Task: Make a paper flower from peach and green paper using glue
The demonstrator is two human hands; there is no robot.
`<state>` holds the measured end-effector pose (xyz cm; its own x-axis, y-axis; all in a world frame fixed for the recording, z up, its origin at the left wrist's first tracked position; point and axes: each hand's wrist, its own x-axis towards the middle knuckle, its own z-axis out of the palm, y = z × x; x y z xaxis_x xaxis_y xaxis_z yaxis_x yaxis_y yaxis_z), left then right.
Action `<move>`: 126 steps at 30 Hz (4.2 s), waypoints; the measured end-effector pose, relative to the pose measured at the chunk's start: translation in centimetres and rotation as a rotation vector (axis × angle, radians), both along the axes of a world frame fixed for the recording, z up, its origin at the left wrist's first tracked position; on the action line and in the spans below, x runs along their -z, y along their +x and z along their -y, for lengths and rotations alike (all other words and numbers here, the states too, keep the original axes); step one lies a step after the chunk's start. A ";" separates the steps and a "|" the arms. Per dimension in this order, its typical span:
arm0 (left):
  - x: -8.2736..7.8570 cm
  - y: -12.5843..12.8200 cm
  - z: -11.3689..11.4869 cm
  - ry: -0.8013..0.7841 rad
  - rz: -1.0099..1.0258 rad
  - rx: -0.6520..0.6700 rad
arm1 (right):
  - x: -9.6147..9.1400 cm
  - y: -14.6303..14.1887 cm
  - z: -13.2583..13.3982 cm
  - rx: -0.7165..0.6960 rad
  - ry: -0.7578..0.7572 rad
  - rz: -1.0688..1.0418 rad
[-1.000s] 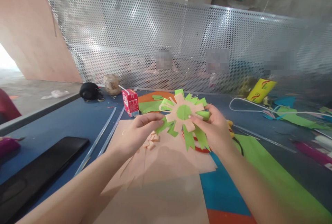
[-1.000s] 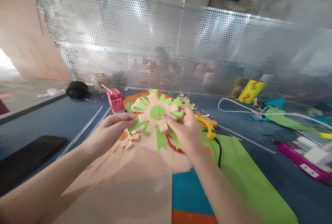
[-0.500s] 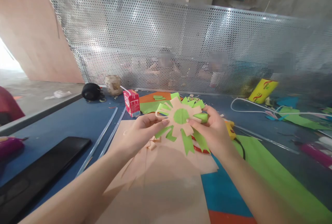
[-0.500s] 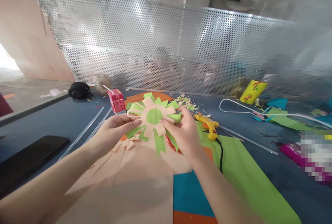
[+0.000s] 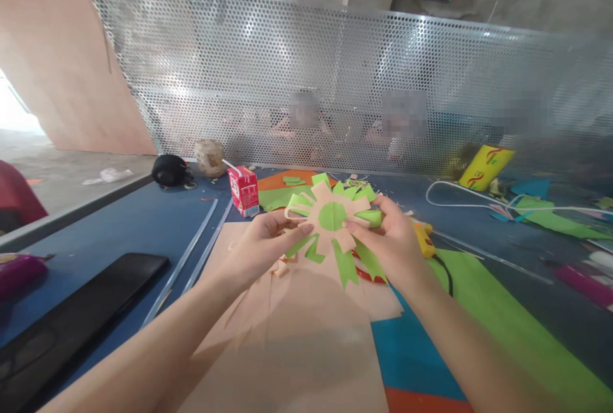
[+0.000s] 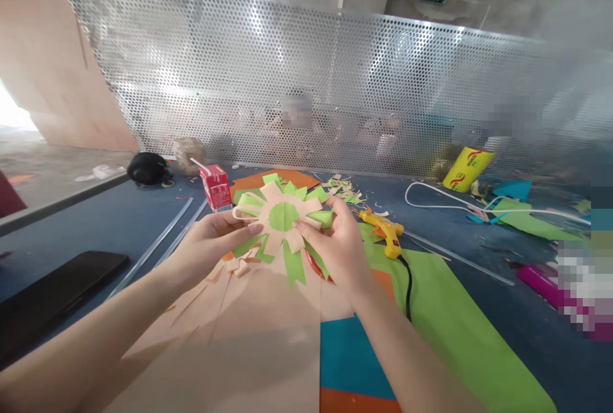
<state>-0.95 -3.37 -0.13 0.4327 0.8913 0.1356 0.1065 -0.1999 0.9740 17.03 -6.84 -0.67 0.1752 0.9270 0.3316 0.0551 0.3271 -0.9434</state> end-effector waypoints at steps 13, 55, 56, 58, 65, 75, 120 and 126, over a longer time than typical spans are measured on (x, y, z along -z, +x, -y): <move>-0.2 0.1 0.3 0.037 -0.018 -0.013 | -0.2 -0.1 0.0 0.022 0.007 0.023; 0.4 0.0 0.1 0.046 -0.117 -0.089 | 0.1 -0.5 0.0 0.009 -0.004 -0.002; 0.5 -0.1 0.0 0.047 -0.122 -0.086 | 0.0 -0.5 0.0 0.005 -0.005 -0.003; 0.5 -0.1 0.0 0.045 -0.128 -0.078 | 0.0 -0.5 0.0 0.000 -0.013 0.000; -0.2 -0.2 0.0 0.002 -0.079 0.049 | 0.1 -0.5 -0.2 0.033 -0.003 -0.018; 0.8 -0.1 -0.5 0.013 -0.124 -0.050 | 0.6 -0.7 -0.3 0.052 -0.029 0.068; 2.1 -1.3 -3.5 0.302 -0.098 -0.298 | 0.9 3.5 -3.6 0.036 0.040 -0.591; 2.2 -0.9 -3.5 0.355 -0.127 -0.254 | 0.8 2.9 -3.2 -0.064 0.018 -0.540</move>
<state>-1.89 0.12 -2.29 0.2390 0.8795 0.4116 0.3101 -0.4708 0.8259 19.93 -3.68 -1.48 0.2688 0.9363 0.2261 -0.4567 0.3306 -0.8259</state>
